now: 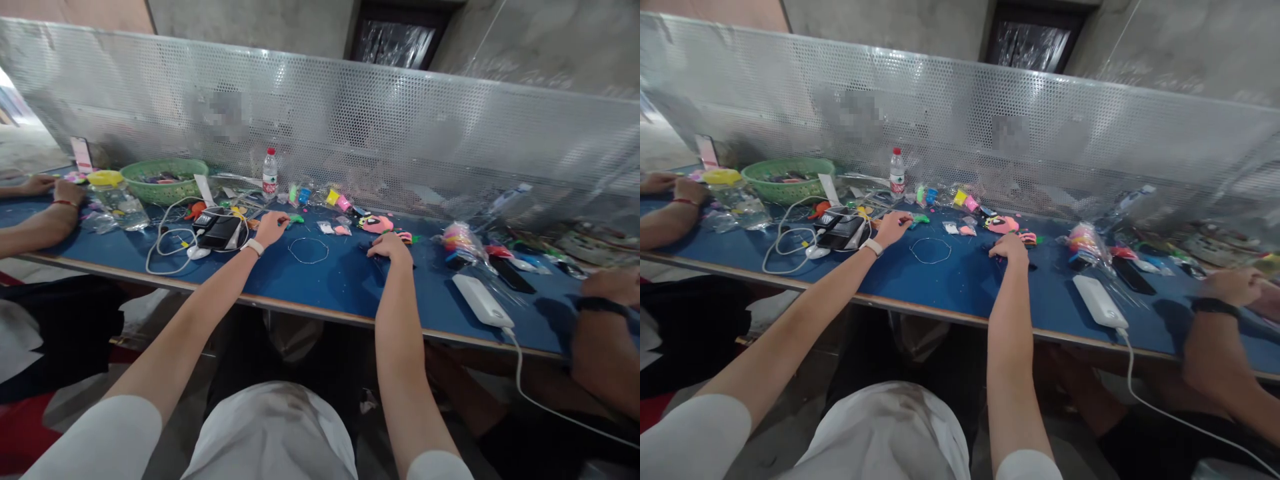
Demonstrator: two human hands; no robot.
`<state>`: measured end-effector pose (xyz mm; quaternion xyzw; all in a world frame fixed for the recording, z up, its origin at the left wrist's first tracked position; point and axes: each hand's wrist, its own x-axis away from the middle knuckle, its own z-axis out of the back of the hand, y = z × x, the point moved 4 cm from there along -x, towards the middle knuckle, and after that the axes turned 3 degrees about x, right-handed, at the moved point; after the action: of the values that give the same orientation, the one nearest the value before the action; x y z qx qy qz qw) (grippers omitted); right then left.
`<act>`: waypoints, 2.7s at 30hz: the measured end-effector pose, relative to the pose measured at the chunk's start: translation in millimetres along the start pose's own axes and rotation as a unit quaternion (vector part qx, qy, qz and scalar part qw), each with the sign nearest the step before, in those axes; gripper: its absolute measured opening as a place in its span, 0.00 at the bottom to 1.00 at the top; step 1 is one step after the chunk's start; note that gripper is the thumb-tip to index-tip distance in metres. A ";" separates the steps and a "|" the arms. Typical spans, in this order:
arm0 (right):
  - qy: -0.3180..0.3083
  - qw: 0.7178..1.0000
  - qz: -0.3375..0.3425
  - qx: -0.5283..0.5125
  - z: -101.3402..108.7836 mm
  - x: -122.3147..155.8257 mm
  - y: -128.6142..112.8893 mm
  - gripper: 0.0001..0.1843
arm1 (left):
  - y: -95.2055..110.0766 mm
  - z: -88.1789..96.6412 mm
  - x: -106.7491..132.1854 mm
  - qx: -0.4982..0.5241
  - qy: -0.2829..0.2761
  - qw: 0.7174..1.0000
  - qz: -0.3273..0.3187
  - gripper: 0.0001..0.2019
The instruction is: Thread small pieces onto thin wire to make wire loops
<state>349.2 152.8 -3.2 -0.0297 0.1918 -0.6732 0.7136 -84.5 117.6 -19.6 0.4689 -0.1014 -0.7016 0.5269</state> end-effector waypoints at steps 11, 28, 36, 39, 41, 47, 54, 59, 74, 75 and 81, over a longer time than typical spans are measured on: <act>0.206 0.932 0.084 -0.285 12.0 -10.2 -39.0 0.23 | 6.0 2.8 2.3 -0.057 -0.006 0.998 -0.011 0.10; 0.354 0.855 0.055 -0.375 -5.9 -6.7 -48.8 0.27 | -4.2 -0.8 0.4 -0.036 -0.010 0.999 -0.015 0.08; 0.308 0.913 -0.096 -0.247 -16.6 9.6 -55.3 0.24 | -4.1 -1.4 0.5 -0.054 -0.012 0.998 -0.023 0.09; 0.278 0.938 -0.126 -0.163 -23.9 17.8 -63.8 0.42 | -7.8 -0.2 -0.2 -0.075 -0.010 0.997 -0.013 0.10; 0.256 0.947 -0.129 -0.143 -29.2 20.8 -67.8 0.49 | -8.3 0.2 -0.4 -0.084 -0.015 0.996 -0.013 0.11; 0.252 0.951 -0.121 -0.130 -29.8 20.1 -63.9 0.33 | -0.6 3.0 1.9 -0.091 -0.018 0.996 -0.013 0.12; 0.248 0.950 -0.072 -0.177 -21.2 16.2 -59.4 0.26 | -0.9 2.3 0.7 -0.078 -0.015 0.997 -0.004 0.12; 0.191 0.957 -0.094 -0.195 -28.7 18.1 -64.5 0.26 | -3.3 2.4 0.2 -0.048 -0.001 0.999 -0.022 0.09; 0.150 0.979 0.022 -0.134 -21.1 28.1 -101.2 0.22 | 0.4 -0.2 0.9 0.009 0.018 1.000 -0.004 0.06; 0.144 0.980 0.033 -0.135 -21.1 29.0 -106.0 0.23 | 1.2 -0.2 0.8 0.027 0.027 0.999 0.003 0.06; 0.083 0.986 0.096 -0.109 -22.8 41.3 -135.4 0.29 | 5.0 2.0 0.2 0.206 0.085 0.974 0.039 0.15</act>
<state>214.3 105.2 6.8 -0.0330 0.3248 -0.5765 0.7490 -82.8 114.6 -15.4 0.6211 -0.2167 -0.6017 0.4530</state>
